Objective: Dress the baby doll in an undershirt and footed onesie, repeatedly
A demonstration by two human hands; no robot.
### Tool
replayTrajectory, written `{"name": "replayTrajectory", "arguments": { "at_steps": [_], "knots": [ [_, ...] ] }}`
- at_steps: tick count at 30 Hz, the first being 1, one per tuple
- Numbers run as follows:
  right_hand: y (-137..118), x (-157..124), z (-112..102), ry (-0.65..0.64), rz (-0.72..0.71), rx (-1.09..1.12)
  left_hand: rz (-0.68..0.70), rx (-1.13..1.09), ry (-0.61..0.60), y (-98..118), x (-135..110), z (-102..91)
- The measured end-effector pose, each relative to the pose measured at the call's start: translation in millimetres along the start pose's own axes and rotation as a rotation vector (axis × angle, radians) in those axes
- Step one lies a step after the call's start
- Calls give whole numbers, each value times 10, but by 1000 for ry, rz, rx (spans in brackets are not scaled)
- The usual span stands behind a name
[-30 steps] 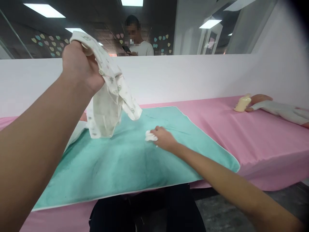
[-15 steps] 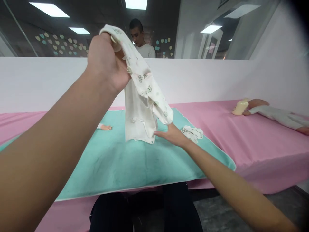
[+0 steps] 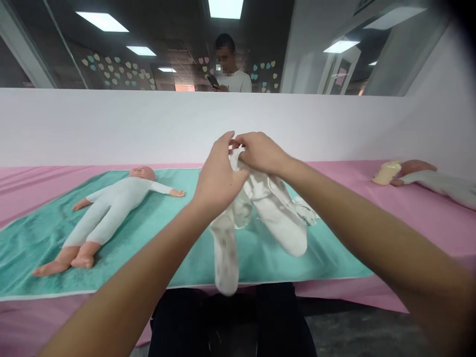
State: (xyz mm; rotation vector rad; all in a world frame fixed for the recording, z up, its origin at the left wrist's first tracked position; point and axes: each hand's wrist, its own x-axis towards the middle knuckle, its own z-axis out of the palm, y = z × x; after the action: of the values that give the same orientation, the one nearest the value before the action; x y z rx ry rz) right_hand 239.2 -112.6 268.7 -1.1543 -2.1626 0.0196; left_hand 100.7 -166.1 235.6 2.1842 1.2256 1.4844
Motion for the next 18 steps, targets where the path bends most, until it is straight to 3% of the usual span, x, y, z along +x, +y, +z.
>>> {"name": "replayTrajectory", "arguments": {
  "at_steps": [3,7,9,13,18],
  "knots": [
    [-106,-19,-96,-22,-15,-40,-9,-10,-3,-70,22,114],
    [-189,-133,-96,15,13,-67,-45,15,-66,-166,-36,148],
    [-205,-204,-73,21,5,-99,-40,96,-42,-213,-56,131],
    [-143,-374,-120,-22,28,-232,9,385,44,-324,11,-92],
    [-9,-634,-284,-37,141,-164,11,761,-77,-299,16,-496]
  ]
}}
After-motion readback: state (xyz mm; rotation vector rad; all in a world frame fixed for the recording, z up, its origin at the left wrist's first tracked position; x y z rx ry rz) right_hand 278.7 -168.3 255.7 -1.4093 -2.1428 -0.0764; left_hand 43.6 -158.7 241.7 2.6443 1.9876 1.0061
